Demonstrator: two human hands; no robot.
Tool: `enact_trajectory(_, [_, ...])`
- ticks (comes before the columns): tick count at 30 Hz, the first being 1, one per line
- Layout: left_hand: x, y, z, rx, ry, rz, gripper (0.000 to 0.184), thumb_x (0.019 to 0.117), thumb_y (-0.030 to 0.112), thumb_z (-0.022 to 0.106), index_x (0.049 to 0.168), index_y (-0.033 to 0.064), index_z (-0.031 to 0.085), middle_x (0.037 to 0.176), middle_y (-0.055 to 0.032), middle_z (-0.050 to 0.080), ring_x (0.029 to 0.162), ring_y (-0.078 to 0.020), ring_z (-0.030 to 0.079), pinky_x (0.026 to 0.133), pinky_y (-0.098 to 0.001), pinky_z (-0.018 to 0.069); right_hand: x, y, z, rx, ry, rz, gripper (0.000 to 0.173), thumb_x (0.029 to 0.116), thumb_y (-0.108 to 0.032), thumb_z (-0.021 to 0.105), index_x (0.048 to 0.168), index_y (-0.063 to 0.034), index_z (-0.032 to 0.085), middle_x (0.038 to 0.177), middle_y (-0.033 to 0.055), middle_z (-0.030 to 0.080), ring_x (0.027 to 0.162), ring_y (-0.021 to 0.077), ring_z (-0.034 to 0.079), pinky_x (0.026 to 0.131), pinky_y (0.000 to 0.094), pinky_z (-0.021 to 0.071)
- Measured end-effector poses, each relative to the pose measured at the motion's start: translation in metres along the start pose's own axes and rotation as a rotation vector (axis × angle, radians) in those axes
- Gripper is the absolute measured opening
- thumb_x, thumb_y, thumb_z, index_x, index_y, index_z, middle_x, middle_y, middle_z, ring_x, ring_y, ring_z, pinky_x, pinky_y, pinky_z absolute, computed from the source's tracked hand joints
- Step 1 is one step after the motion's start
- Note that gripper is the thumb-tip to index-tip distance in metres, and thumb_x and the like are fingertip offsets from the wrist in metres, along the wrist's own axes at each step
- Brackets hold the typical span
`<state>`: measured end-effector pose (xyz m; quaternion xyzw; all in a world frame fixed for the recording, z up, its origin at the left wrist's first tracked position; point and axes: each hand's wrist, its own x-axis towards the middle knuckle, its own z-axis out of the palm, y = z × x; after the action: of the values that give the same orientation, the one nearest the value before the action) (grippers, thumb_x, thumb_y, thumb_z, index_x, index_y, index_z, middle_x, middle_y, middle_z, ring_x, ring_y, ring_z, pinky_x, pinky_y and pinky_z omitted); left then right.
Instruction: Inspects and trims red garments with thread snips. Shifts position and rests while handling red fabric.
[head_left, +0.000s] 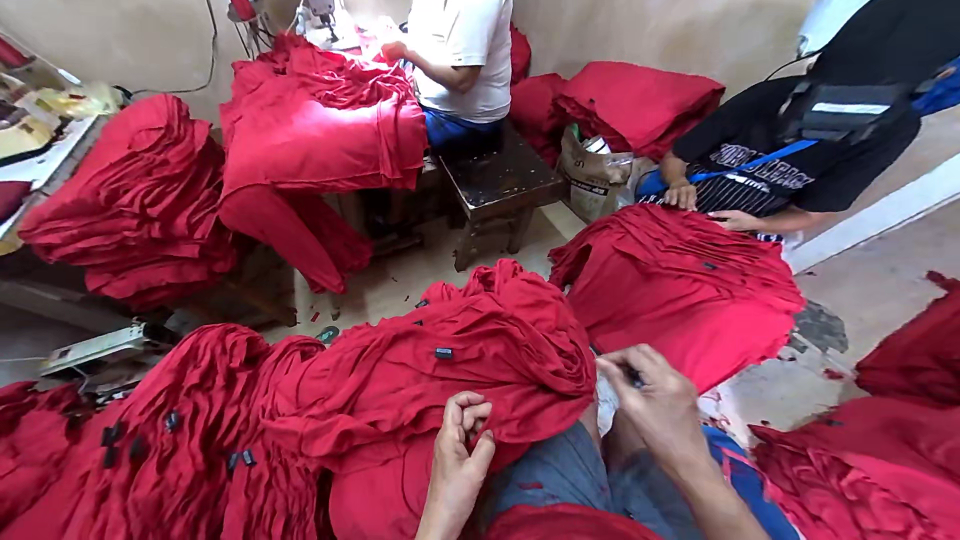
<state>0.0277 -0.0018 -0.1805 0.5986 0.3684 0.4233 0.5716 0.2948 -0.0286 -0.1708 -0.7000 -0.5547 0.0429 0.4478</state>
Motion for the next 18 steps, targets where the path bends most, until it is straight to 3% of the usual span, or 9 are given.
enact_trajectory(4, [0.001,0.001,0.003,-0.021,-0.027,-0.008,0.044,0.0885,-0.007,0.057,0.131,-0.0026,0.049,0.109,-0.0058,0.071,0.091,-0.0105,0.068,0.08,-0.0272,0.0569,0.001,-0.006,-0.012,0.048,-0.022,0.031,0.028,0.0918,-0.03,0.069,0.097,-0.002,0.071,0.093,0.0109,0.066,0.075,0.0165,0.061,0.065,0.0337,0.0533])
enact_trajectory(6, [0.003,0.004,0.006,-0.044,-0.038,0.001,0.042,0.0895,-0.005,0.058,0.13,-0.0032,0.049,0.11,-0.0052,0.071,0.091,-0.009,0.068,0.081,-0.0272,0.0577,-0.008,-0.023,-0.002,0.233,-0.212,0.022,0.043,0.0855,-0.041,0.076,0.106,-0.004,0.072,0.096,0.0084,0.069,0.074,0.0127,0.061,0.062,0.0314,0.0533])
enact_trajectory(7, [0.004,0.006,0.008,-0.059,-0.033,0.007,0.042,0.09,-0.005,0.06,0.13,-0.0034,0.05,0.11,-0.0055,0.071,0.09,-0.009,0.069,0.081,-0.0275,0.0581,-0.014,-0.033,0.004,0.297,-0.355,0.031,0.053,0.0802,-0.041,0.082,0.115,-0.0024,0.07,0.101,0.0107,0.071,0.076,0.0162,0.063,0.064,0.0362,0.0546])
enact_trajectory(9, [0.006,0.012,0.007,-0.039,-0.017,0.051,0.042,0.0905,-0.002,0.065,0.13,-0.0042,0.05,0.11,-0.0074,0.07,0.093,-0.0123,0.069,0.085,-0.0316,0.0589,-0.019,-0.053,0.011,0.269,-0.663,0.063,0.052,0.0827,-0.023,0.083,0.123,0.0021,0.064,0.108,0.0177,0.072,0.092,0.0321,0.071,0.081,0.0547,0.0586])
enact_trajectory(11, [0.005,0.022,-0.002,0.22,0.025,0.127,0.053,0.0864,0.013,0.077,0.132,-0.002,0.054,0.118,-0.0075,0.07,0.111,-0.0167,0.066,0.101,-0.0393,0.0521,-0.017,-0.066,0.017,0.191,-0.749,0.058,0.03,0.0876,-0.002,0.068,0.116,0.0061,0.068,0.103,0.0217,0.073,0.096,0.0376,0.072,0.086,0.0591,0.0544])
enact_trajectory(12, [0.002,0.025,-0.01,0.42,0.07,0.164,0.061,0.0821,0.024,0.081,0.133,0.001,0.058,0.125,-0.0076,0.069,0.121,-0.0216,0.06,0.109,-0.0487,0.0417,-0.012,-0.067,0.02,0.174,-0.715,0.022,0.026,0.0895,0.001,0.062,0.114,0.0061,0.069,0.102,0.021,0.073,0.094,0.0357,0.072,0.086,0.0564,0.0546])
enact_trajectory(14, [-0.003,0.027,-0.03,0.829,0.167,0.227,0.07,0.0771,0.039,0.084,0.134,0.004,0.061,0.134,-0.0122,0.065,0.131,-0.0336,0.055,0.112,-0.0651,0.031,0.001,-0.059,0.027,0.142,-0.527,-0.116,0.022,0.0936,0.0,0.058,0.112,0.0028,0.07,0.097,0.0163,0.073,0.086,0.0289,0.072,0.08,0.0487,0.059])
enact_trajectory(16, [-0.009,0.026,-0.054,1.107,0.256,0.184,0.061,0.0753,0.03,0.084,0.129,0.0055,0.066,0.137,-0.0151,0.063,0.133,-0.04,0.054,0.11,-0.0725,0.0289,0.017,-0.047,0.037,0.111,-0.31,-0.213,0.021,0.0953,-0.004,0.055,0.11,0.001,0.069,0.096,0.0149,0.071,0.08,0.0258,0.07,0.072,0.0446,0.0596])
enact_trajectory(18, [-0.013,0.024,-0.076,1.186,0.364,0.113,0.034,0.0743,0.006,0.078,0.108,0.0054,0.075,0.13,-0.0147,0.067,0.128,-0.0419,0.057,0.108,-0.0731,0.0304,0.032,-0.038,0.047,0.073,-0.173,-0.279,0.022,0.0956,-0.009,0.052,0.107,0.0003,0.069,0.096,0.0146,0.07,0.079,0.0253,0.07,0.069,0.0427,0.0591])
